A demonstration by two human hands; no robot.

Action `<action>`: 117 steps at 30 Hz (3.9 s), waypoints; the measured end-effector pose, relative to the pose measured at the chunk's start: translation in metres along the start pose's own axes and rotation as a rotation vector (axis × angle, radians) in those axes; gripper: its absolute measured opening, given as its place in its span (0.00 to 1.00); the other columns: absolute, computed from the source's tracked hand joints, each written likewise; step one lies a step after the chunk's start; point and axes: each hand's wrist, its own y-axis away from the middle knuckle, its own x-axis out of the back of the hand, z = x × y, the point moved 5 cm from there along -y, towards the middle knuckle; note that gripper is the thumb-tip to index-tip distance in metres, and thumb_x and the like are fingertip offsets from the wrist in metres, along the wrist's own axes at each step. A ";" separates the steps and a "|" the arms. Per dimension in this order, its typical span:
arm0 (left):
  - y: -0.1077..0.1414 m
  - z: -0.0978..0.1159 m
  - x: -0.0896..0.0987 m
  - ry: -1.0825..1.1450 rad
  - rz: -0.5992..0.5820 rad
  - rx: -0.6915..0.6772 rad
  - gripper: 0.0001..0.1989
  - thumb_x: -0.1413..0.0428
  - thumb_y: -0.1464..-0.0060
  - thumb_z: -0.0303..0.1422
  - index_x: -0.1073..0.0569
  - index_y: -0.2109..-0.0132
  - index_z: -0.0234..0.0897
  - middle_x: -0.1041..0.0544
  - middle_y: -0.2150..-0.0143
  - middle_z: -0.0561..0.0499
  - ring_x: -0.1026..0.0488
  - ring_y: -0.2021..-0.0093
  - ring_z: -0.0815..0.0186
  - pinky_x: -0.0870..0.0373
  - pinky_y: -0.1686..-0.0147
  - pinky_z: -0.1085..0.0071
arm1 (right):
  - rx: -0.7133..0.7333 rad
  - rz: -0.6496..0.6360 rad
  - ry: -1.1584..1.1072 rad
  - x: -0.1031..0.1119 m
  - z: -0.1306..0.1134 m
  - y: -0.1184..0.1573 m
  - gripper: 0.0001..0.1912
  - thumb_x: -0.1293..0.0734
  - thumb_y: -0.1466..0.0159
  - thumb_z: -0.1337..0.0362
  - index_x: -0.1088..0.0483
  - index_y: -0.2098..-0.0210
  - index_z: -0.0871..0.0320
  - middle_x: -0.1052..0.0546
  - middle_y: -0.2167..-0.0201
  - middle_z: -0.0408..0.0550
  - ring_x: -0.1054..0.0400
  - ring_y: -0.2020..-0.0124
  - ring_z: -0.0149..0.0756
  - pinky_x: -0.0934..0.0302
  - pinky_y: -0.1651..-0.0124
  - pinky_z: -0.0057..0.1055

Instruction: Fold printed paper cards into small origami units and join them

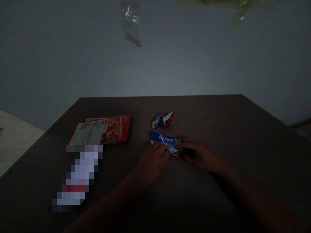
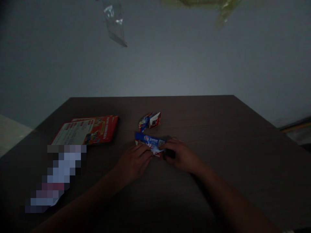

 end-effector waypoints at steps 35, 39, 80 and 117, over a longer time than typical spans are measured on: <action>0.000 0.003 0.004 0.060 -0.028 0.001 0.09 0.52 0.42 0.28 0.27 0.62 0.37 0.29 0.61 0.47 0.34 0.57 0.62 0.34 0.59 0.64 | -0.246 0.070 0.062 -0.010 0.007 -0.011 0.04 0.31 0.43 0.61 0.26 0.73 0.55 0.25 0.69 0.46 0.34 0.63 0.39 0.45 0.58 0.37; 0.000 0.004 0.005 0.056 -0.031 0.006 0.08 0.52 0.42 0.28 0.27 0.62 0.36 0.30 0.61 0.46 0.34 0.58 0.61 0.34 0.60 0.64 | -0.277 0.072 0.069 -0.011 0.008 -0.012 0.04 0.31 0.44 0.62 0.26 0.73 0.55 0.25 0.69 0.46 0.34 0.62 0.40 0.45 0.59 0.37; 0.000 0.019 0.002 -0.115 -0.118 -0.002 0.12 0.53 0.42 0.28 0.29 0.54 0.31 0.29 0.58 0.45 0.33 0.58 0.60 0.30 0.62 0.64 | -0.485 0.193 0.157 -0.009 0.009 -0.010 0.30 0.28 0.51 0.53 0.36 0.52 0.56 0.27 0.71 0.44 0.32 0.65 0.40 0.44 0.61 0.36; 0.002 0.015 0.002 -0.071 -0.090 0.007 0.09 0.51 0.42 0.28 0.29 0.57 0.33 0.30 0.58 0.46 0.34 0.56 0.59 0.31 0.57 0.62 | -0.378 0.142 -0.033 -0.006 0.019 -0.003 0.31 0.28 0.49 0.55 0.37 0.47 0.53 0.25 0.65 0.45 0.31 0.63 0.39 0.38 0.60 0.36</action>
